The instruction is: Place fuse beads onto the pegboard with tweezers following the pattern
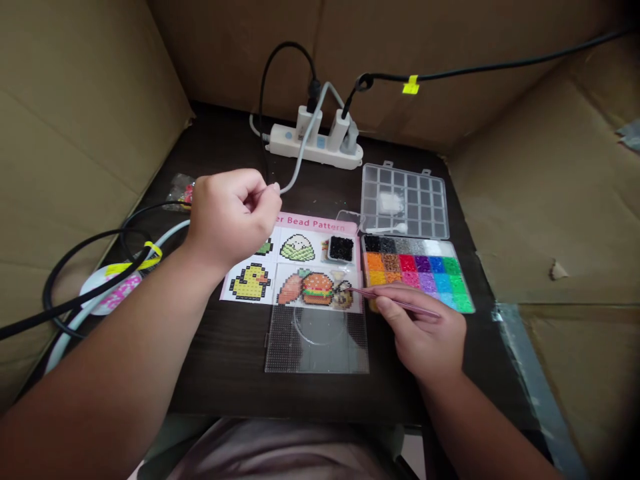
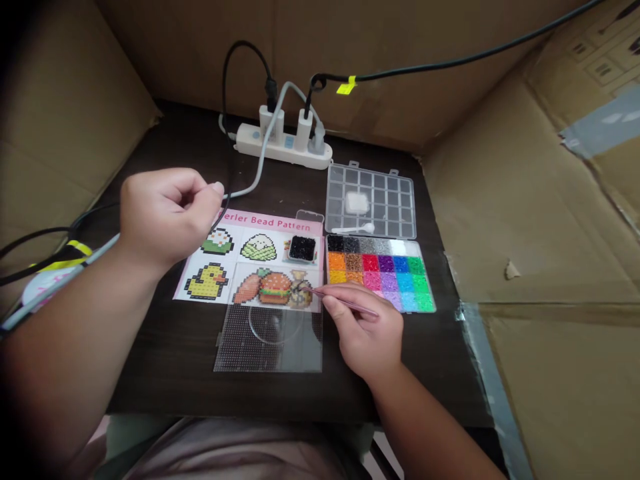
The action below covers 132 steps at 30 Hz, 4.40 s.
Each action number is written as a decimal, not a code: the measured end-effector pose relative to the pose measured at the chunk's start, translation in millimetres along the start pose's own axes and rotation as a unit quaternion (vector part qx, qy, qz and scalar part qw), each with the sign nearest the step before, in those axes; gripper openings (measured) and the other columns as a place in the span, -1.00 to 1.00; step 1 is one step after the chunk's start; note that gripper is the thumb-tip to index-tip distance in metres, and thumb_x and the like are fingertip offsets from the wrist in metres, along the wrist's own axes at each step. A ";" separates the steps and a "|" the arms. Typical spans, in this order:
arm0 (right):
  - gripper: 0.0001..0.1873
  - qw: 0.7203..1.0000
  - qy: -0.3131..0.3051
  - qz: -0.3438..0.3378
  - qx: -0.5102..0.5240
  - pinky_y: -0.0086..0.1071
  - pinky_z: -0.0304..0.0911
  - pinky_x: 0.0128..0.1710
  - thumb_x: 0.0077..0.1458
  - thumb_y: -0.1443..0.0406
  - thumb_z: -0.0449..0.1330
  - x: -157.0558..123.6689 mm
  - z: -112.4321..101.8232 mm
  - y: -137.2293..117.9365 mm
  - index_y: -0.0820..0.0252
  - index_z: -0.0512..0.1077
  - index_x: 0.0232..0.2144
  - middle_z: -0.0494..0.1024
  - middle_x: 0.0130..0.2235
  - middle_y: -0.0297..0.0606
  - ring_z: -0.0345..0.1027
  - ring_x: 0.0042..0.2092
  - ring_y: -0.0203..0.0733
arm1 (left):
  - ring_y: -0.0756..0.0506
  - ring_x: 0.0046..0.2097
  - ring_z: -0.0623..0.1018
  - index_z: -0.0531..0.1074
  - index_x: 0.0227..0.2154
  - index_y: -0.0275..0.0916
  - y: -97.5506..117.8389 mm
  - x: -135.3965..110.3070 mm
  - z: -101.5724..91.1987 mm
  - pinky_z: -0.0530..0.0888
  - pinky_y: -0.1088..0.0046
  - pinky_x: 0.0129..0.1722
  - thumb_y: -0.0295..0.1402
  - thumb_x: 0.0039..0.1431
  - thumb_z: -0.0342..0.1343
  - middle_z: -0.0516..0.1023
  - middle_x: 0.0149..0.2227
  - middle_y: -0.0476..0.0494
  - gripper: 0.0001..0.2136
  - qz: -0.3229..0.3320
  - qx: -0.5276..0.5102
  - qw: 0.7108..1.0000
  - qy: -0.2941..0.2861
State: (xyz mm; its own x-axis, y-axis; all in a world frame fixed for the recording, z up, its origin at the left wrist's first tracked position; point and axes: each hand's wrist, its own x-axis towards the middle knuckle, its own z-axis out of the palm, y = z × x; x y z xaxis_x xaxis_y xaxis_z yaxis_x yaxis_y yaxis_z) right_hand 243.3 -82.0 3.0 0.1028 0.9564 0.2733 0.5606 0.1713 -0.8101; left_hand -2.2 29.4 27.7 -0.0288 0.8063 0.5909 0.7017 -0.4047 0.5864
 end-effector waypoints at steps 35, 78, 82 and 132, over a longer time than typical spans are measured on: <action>-0.88 1.000 0.015 -0.025 -0.010 -0.40 0.43 -0.28 0.00 0.37 0.26 -0.9 1.3 1.7 0.02 0.55 -0.40 0.60 -0.36 -0.39 0.49 -0.33 -0.26 | 0.08 -0.62 0.07 0.07 -0.76 -0.23 0.6 -0.4 0.4 0.06 0.40 -0.60 -0.31 0.07 0.10 0.03 -0.73 0.06 -0.60 -0.012 0.005 1.000 -0.014; -0.81 0.993 -0.073 -0.091 -0.004 -0.38 0.38 -0.23 0.02 0.45 0.22 2.0 3.5 2.4 0.08 0.54 -0.34 0.60 -0.32 -0.34 0.48 -0.27 -0.25 | 0.07 -0.63 0.08 0.12 -0.77 -0.23 3.7 0.1 -0.8 0.07 0.39 -0.59 -0.35 0.01 0.12 0.05 -0.74 0.07 -0.64 -0.029 0.011 0.999 -0.012; -0.81 0.994 -0.066 -0.091 -0.010 -0.38 0.39 -0.26 0.01 0.44 0.22 2.0 3.8 1.8 0.07 0.55 -0.35 0.60 -0.33 -0.33 0.49 -0.29 -0.24 | 0.07 -0.63 0.09 0.13 -0.77 -0.23 4.2 0.1 -1.2 0.07 0.39 -0.59 -0.35 0.01 0.12 0.05 -0.74 0.06 -0.64 -0.033 0.013 0.999 -0.013; -0.86 0.999 0.007 -0.017 0.049 -0.29 0.42 -0.30 0.05 0.31 0.18 44.6 36.5 -5.6 0.18 0.56 -0.38 0.60 -0.34 -0.20 0.49 -0.30 -0.18 | 0.08 -0.66 0.10 0.17 -0.79 -0.25 9.5 0.8 -2.7 0.09 0.46 -0.64 -0.34 -0.07 0.16 0.03 -0.77 0.08 -0.67 -0.053 0.041 0.997 -0.034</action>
State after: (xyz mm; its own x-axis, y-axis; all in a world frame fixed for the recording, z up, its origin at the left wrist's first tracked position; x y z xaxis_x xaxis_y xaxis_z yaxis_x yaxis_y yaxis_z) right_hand 214.8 -31.6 0.8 0.0964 0.9465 0.3080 0.4814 0.2266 -0.8467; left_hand 2.5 25.1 35.2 -0.0596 0.8711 0.4874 0.7527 -0.2815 0.5952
